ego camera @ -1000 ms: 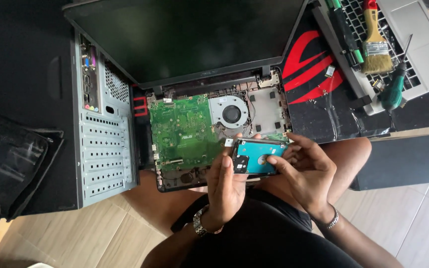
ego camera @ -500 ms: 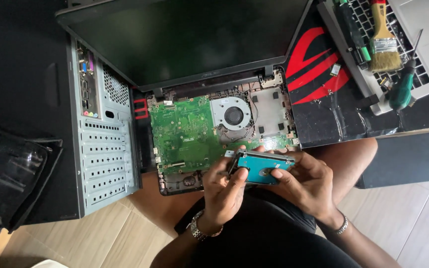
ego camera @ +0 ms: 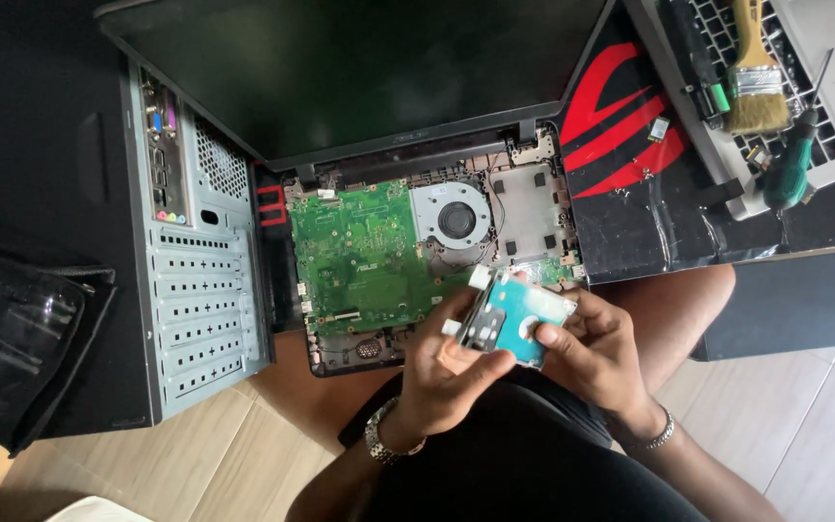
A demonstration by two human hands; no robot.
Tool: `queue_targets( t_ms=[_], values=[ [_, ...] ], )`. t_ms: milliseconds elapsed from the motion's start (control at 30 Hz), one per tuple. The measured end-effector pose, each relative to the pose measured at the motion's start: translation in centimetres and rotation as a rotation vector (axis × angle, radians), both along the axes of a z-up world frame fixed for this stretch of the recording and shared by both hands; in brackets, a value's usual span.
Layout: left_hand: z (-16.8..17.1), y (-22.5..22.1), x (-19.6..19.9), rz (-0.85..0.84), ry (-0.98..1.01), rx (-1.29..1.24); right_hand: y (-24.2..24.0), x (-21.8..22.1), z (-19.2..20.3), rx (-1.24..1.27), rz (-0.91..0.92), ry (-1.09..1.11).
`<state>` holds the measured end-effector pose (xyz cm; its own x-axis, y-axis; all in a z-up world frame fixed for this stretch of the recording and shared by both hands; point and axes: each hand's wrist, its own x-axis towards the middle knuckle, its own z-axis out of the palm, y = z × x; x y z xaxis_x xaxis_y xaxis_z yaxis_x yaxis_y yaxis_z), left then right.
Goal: Removing, cleaning with a brush, and installing a hard drive into a laptop chassis.
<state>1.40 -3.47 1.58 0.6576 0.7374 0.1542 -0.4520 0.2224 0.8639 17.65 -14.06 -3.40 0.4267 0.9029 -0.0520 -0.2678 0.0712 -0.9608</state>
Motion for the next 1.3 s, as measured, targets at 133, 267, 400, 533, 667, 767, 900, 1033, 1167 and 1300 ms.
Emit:
queue_targets(
  t_ms=[133, 267, 400, 533, 667, 767, 900, 1033, 1167, 1300],
  values=[
    [-1.2, -0.3, -0.5, 0.053, 0.164, -0.026, 0.5, -0.5, 0.9, -0.002, -0.029, 0.099],
    [-0.6, 0.6, -1.4, 0.084, 0.342, -0.115, 0.5, -0.7, 3.1, -0.102, 0.036, -0.086],
    [-1.6, 0.6, -2.2, 0.099, 0.406, -0.018, 0.4, -0.5, 4.0, -0.078, 0.068, -0.151],
    [-1.7, 0.8, -1.4, 0.195, 0.068, -0.123, 1.1, -0.6, 5.7, 0.048, 0.122, -0.217],
    [-0.6, 1.4, -1.5, 0.181, 0.026, -0.184, 1.6, -1.2, 6.6, 0.196, 0.218, -0.247],
    [-0.7, 1.6, -1.5, 0.178, 0.041, -0.191, 1.1, -1.1, 6.1, 0.244, 0.263, -0.158],
    [-2.3, 1.3, -1.6, 0.119, -0.022, -0.239, 1.2, -0.7, 6.3, 0.325, 0.295, -0.152],
    [-4.1, 0.5, -1.2, -0.061, -0.343, -0.44, 1.1, -0.3, 5.2, 0.434, 0.246, -0.255],
    [-1.6, -0.7, -0.1, -0.492, -0.525, -0.71, 1.7, -0.9, 5.3, 0.373, 0.072, -0.434],
    [-2.8, -1.1, 0.5, -0.588, -0.52, -0.87, 2.3, -0.8, 6.5, 0.418, 0.121, -0.455]
  ],
)
